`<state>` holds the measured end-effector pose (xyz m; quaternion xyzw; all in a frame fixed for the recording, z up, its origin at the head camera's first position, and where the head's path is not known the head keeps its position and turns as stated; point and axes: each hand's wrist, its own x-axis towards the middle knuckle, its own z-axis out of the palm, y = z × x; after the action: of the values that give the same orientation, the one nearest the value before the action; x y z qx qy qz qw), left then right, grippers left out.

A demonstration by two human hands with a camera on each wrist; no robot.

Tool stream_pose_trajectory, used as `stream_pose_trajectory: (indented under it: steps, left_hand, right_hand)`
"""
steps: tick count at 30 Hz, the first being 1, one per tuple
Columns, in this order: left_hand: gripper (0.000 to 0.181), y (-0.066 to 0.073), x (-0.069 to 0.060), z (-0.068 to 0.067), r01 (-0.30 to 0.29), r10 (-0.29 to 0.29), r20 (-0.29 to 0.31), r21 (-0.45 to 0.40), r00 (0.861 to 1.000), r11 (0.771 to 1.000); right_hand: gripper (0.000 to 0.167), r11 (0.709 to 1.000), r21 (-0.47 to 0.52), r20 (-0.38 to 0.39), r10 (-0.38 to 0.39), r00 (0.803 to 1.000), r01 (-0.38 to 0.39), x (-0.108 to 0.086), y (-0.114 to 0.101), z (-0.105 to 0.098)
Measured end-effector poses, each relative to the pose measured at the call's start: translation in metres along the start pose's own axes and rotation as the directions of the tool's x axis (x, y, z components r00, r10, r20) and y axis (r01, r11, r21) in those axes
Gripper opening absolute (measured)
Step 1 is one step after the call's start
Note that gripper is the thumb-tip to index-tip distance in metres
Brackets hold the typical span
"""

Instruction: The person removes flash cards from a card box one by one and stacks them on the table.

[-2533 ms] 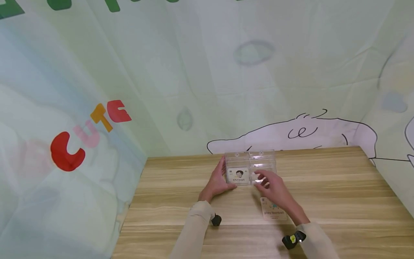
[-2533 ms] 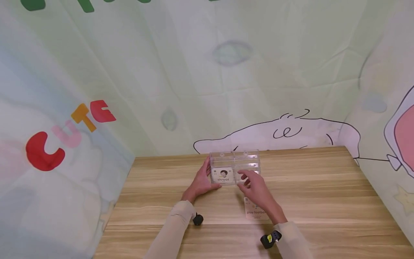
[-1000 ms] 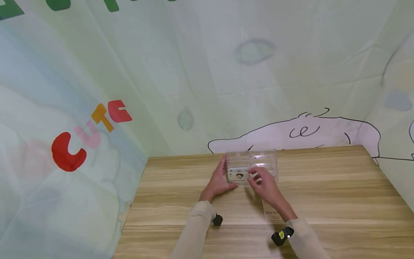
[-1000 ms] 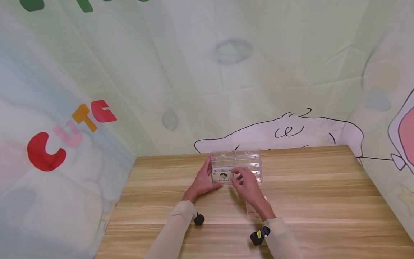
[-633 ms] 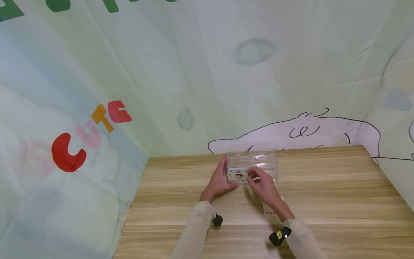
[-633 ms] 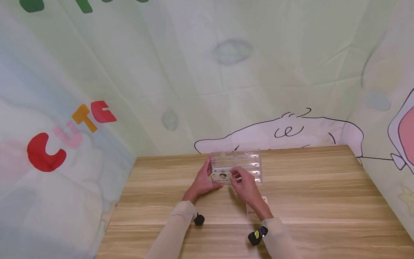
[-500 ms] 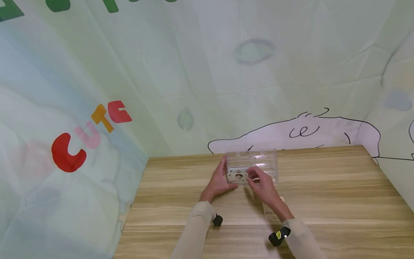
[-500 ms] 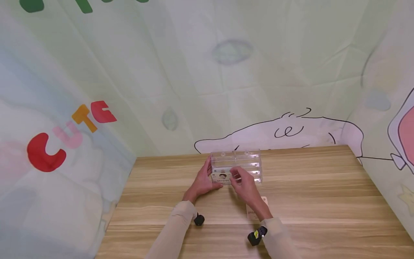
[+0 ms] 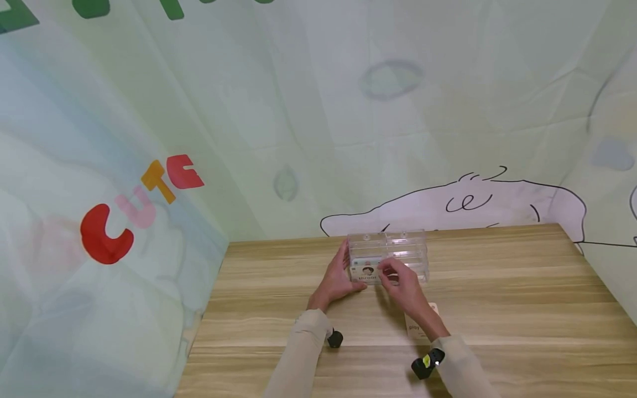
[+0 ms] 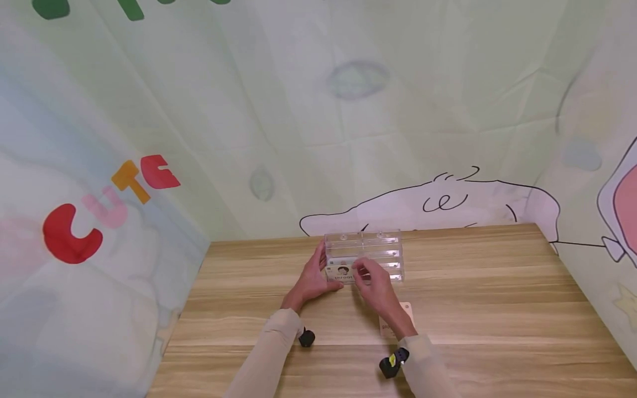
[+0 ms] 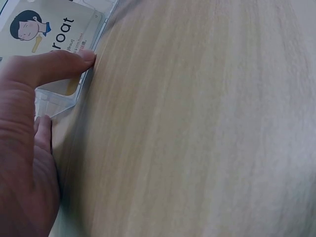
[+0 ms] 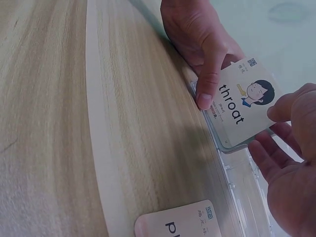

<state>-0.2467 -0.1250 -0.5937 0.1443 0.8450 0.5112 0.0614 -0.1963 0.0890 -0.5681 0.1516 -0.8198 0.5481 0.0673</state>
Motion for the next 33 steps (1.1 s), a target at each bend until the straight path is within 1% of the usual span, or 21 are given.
stream_pose_trajectory:
  steps: [5, 9, 14, 17, 21, 29, 33]
  left_hand:
    - [0.134, -0.0008, 0.0000, -0.0001, 0.001, -0.001, 0.001, -0.008, 1.000, 1.000]
    - [0.134, -0.0013, 0.0005, 0.0005, -0.006, 0.006, 0.001, -0.019, 1.000, 1.000]
    - [0.135, -0.0016, 0.0013, 0.0012, -0.017, 0.017, -0.002, -0.015, 1.000, 1.000]
    - [0.136, -0.0019, 0.0015, 0.0016, -0.018, 0.018, -0.008, -0.011, 1.000, 1.000]
    - [0.136, -0.0024, 0.0015, 0.0021, -0.014, 0.014, -0.011, -0.006, 1.000, 1.000]
    - [0.134, -0.0020, 0.0017, 0.0028, -0.007, 0.007, -0.011, 0.002, 1.000, 1.000]
    - [0.134, -0.0016, 0.0019, 0.0027, -0.008, 0.008, -0.013, -0.001, 1.000, 1.000]
  right_hand:
    - [0.026, 1.000, -0.001, -0.017, -0.025, 1.000, 0.025, 0.0005, 0.0020, 0.0019]
    - [0.025, 0.997, 0.008, -0.042, -0.079, 0.996, 0.079, 0.0007, 0.0026, 0.0033]
    - [0.027, 0.986, 0.015, -0.094, -0.162, 0.982, 0.164, 0.0013, 0.0016, 0.0046]
    - [0.029, 0.982, 0.016, -0.124, -0.186, 0.975, 0.189, 0.0018, 0.0011, 0.0052]
    - [0.031, 0.980, 0.008, -0.150, -0.198, 0.969, 0.201, 0.0018, 0.0011, 0.0059]
    - [0.032, 0.984, -0.003, -0.173, -0.177, 0.969, 0.179, 0.0029, 0.0013, 0.0042]
    - [0.031, 0.984, 0.021, -0.192, -0.167, 0.967, 0.175, 0.0041, -0.0004, 0.0011]
